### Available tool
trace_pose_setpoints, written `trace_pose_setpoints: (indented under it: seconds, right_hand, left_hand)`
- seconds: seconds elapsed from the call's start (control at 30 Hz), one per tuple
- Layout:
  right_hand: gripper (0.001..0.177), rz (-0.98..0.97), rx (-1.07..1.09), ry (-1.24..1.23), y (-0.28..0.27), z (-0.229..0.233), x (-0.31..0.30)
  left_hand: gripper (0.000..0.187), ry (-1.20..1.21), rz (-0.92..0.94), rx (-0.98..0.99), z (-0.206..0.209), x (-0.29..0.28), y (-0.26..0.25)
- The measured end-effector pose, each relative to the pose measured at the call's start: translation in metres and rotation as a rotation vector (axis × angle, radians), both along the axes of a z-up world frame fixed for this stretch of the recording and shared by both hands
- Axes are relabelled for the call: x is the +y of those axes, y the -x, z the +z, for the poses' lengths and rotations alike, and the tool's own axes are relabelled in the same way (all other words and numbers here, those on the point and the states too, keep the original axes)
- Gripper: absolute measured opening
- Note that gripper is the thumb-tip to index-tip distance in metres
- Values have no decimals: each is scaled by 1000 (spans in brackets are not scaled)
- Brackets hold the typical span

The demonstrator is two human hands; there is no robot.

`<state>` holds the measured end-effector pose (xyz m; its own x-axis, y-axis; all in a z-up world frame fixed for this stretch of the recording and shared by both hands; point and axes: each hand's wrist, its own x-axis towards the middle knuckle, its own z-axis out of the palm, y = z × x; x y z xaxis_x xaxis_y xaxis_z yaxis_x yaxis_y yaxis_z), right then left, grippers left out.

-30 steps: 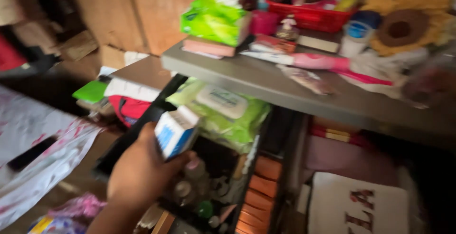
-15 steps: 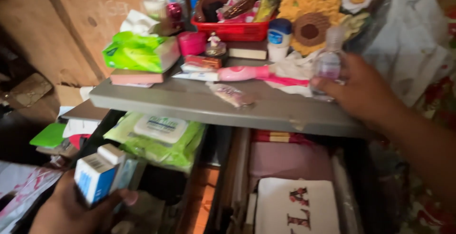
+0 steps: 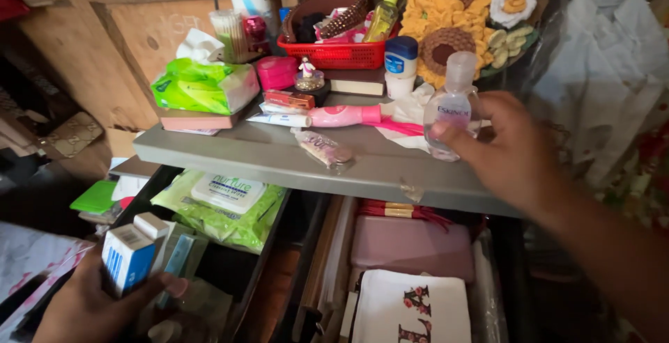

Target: Organizing various medical tubes, ointment boxes, and sanitizer bottles into a drawer and onto a shelf.

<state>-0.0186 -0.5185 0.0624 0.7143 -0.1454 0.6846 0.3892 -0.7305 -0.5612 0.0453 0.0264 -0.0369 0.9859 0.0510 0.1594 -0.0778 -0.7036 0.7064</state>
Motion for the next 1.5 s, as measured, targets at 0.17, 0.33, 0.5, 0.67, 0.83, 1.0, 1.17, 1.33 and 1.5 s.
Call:
trace_pose_setpoints:
  seconds: [0.17,0.33,0.5,0.67,0.83,1.0,1.17,1.33,1.5]
  right_hand:
    - [34,133,-143,25,11,12,23]
    - [30,252,226,-43,7,22,68]
    - [45,879,259,-151,-17,31,134]
    - [43,926,388,23,-45,22,204]
    - [34,1054,782,234,-80,-18,251]
    - [36,1037,722,634,-92,-51,286]
    - [40,923,813,920,-89,-61,314]
    - [50,972,830,855,-92,-67,313]
    - [33,855,952,717,-84,-76,319]
  left_hand:
    - [68,-42,106,-60,5,-9,8]
    - [73,-250,233,59,21,-19,21]
    - [80,-37,220,87,42,-40,41]
    - [82,93,97,-62,36,-31,40]
    - [67,-139,141,38,50,-37,50]
    - [71,-155,119,-58,47,-32,50]
    - [67,-137,113,-10,49,-29,51]
    - [68,-153,97,-29,50,-29,48]
    - [65,-169,104,-33,48,-28,46]
